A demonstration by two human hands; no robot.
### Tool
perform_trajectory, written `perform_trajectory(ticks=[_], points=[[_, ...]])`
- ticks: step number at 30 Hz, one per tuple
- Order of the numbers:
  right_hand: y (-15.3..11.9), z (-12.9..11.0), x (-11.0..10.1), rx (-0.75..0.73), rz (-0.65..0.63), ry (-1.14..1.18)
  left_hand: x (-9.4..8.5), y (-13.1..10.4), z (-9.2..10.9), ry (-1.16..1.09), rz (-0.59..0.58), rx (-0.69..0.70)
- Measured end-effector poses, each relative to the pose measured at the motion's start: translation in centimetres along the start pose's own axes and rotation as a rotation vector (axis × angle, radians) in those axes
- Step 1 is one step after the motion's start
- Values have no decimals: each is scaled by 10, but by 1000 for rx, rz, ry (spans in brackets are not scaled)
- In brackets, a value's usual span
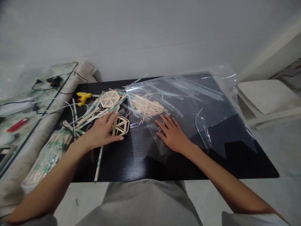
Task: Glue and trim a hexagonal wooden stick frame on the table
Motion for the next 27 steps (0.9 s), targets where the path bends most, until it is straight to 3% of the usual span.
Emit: perform_trajectory(ticks=[2, 4, 7, 10, 12, 17, 19, 22, 27], points=[[1, 0, -1, 2, 5, 13, -10, -4, 26, 11, 67, 83], [1, 0, -4, 8, 28, 60, -9, -13, 64, -33, 74, 230], [-4, -5, -18, 17, 123, 193, 13, -32, 123, -147, -21, 451], [-15, -16, -44, 4, 237, 379, 39, -42, 153, -153, -33, 497], [-23, -25, -53, -2, 206, 557, 49, -40, 158, -152, 7, 457], [-52, -82, -9, -61, -531, 1026, 56, -28, 152, -181, 58, 352], [-65, -99, 5, -81, -683, 1074, 57, -25, 151, -170, 50, 335], [-71, -109, 20, -62, -714, 1097, 58, -23, 151, -144, 33, 321], [-68, -114, 26, -31, -626, 1161, 55, -16, 149, -137, 74, 320]])
Point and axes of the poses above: each hand's wrist, its own y-axis towards the middle knuckle, its own x-axis out of the palm, z = x × y, the point moved 10 cm from there along y, towards the middle knuckle, and after that the axes turned 1 degree about y, right-handed, at the moved point
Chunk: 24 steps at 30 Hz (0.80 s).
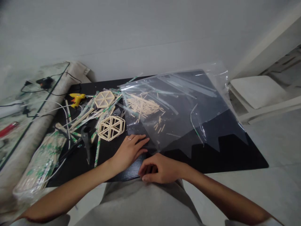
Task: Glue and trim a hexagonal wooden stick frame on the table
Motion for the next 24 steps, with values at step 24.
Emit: perform_trajectory(ticks=[24], points=[[-22, -44, -39, -522, 569, -571, -62, -5, -12, -241, 314, 79]])
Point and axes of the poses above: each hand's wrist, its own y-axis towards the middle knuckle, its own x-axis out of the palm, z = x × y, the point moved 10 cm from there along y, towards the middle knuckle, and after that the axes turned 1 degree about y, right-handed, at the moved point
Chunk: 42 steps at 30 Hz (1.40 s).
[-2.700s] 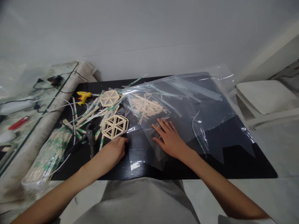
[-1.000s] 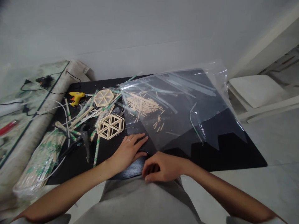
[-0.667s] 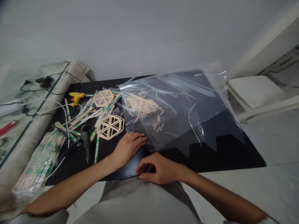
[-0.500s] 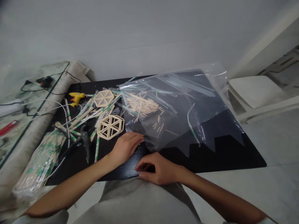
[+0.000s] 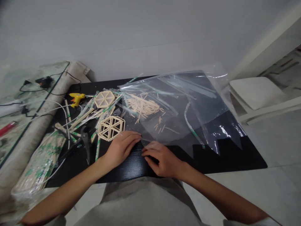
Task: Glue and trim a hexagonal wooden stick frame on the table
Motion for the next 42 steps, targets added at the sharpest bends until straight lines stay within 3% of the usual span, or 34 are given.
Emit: perform_trajectory(ticks=[8, 12, 18, 25, 29, 33, 36, 39, 42], points=[[-10, -10, -33, -63, 353, -271, -10, 2, 3, -29, 63, 16], [-13, -9, -41, -23, 414, -326, -15, 2, 3, -56, 90, 23], [-9, -9, -45, -40, 423, -438, -16, 1, 6, -60, 99, 56], [-15, 39, -43, 411, 338, -555, -16, 0, 6, -65, 94, 56], [-14, 58, -37, 513, 175, -517, -14, -1, 6, -57, 78, 54], [-5, 56, -33, 499, 106, -222, -15, 0, 7, -42, 84, 60], [-1, 53, -36, 478, 164, -51, -16, 0, 8, -36, 89, 69], [3, 46, -38, 332, 212, -166, -16, -1, 9, -43, 86, 73], [9, 49, -23, 232, 92, -457, -15, -1, 9, -55, 76, 73]])
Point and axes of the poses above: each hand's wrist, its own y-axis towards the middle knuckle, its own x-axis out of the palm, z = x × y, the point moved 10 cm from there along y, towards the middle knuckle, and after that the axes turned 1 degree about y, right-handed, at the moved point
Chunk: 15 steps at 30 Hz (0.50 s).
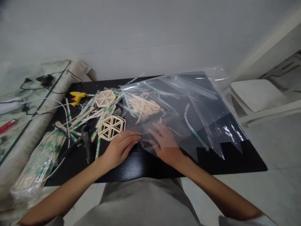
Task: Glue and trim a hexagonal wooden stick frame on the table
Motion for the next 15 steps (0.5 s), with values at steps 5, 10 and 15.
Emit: perform_trajectory(ticks=[5, 10, 15], points=[[5, 18, 30, 59, -192, -299, 0, -2, 7, 7, -18, 37], [12, 24, 26, 48, -176, -349, 6, -9, 21, 19, -94, 132], [27, 39, 23, 47, -155, -365, 8, -16, 26, 18, -144, 167]])
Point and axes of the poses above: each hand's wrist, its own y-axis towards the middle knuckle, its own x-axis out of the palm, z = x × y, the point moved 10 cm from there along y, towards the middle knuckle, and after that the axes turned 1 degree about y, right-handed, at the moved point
